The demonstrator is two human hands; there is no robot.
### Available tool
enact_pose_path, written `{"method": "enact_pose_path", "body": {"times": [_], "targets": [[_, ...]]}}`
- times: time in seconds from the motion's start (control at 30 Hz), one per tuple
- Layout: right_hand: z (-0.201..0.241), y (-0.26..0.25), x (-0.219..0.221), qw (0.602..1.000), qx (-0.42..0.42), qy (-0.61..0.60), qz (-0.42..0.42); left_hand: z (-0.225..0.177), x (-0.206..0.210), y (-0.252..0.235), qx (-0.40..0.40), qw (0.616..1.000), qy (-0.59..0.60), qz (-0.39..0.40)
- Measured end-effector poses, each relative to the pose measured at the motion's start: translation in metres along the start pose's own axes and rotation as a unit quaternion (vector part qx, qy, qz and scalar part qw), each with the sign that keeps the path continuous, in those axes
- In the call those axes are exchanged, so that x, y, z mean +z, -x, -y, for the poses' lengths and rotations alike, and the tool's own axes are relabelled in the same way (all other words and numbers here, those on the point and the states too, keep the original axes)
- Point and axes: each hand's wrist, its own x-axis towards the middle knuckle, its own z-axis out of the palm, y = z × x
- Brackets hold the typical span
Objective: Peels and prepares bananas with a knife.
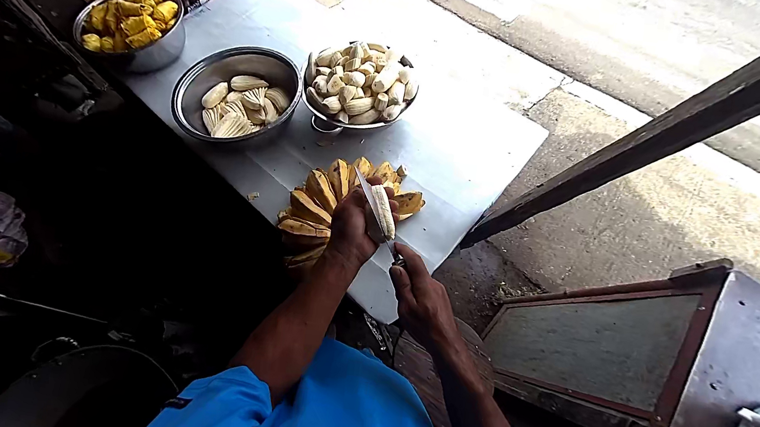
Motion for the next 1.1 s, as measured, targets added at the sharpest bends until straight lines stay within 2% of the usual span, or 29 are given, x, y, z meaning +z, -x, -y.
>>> {"method": "enact_pose_path", "body": {"times": [0.1,0.27,0.43,0.5,0.7,0.8,1.03,1.1], "targets": [[-0.002,0.000,0.002,1.000,0.009,0.000,-0.003,0.004,0.001,0.008,-0.010,1.000,0.000,0.006],[-0.007,0.022,0.004,1.000,0.017,0.000,0.005,-0.006,-0.001,0.008,0.021,1.000,-0.004,0.004],[-0.004,-0.023,-0.003,1.000,0.016,0.004,-0.002,0.007,0.004,0.010,0.020,0.999,0.007,0.029],[-0.003,-0.025,-0.004,1.000,0.025,-0.002,0.005,0.004,0.006,0.009,0.012,1.000,0.002,0.023],[0.000,0.036,-0.003,0.999,0.012,-0.029,0.020,-0.020,-0.001,-0.019,0.020,0.998,0.048,-0.022],[0.005,0.050,-0.001,0.999,0.000,-0.038,0.024,-0.027,-0.001,-0.022,0.019,0.998,0.054,-0.040],[0.002,-0.002,0.001,1.000,0.007,-0.004,0.007,-0.003,0.004,0.002,-0.010,1.000,0.019,0.006],[0.001,-0.002,0.001,1.000,0.013,-0.001,0.004,0.000,0.004,0.009,-0.020,1.000,0.015,0.011]]}}
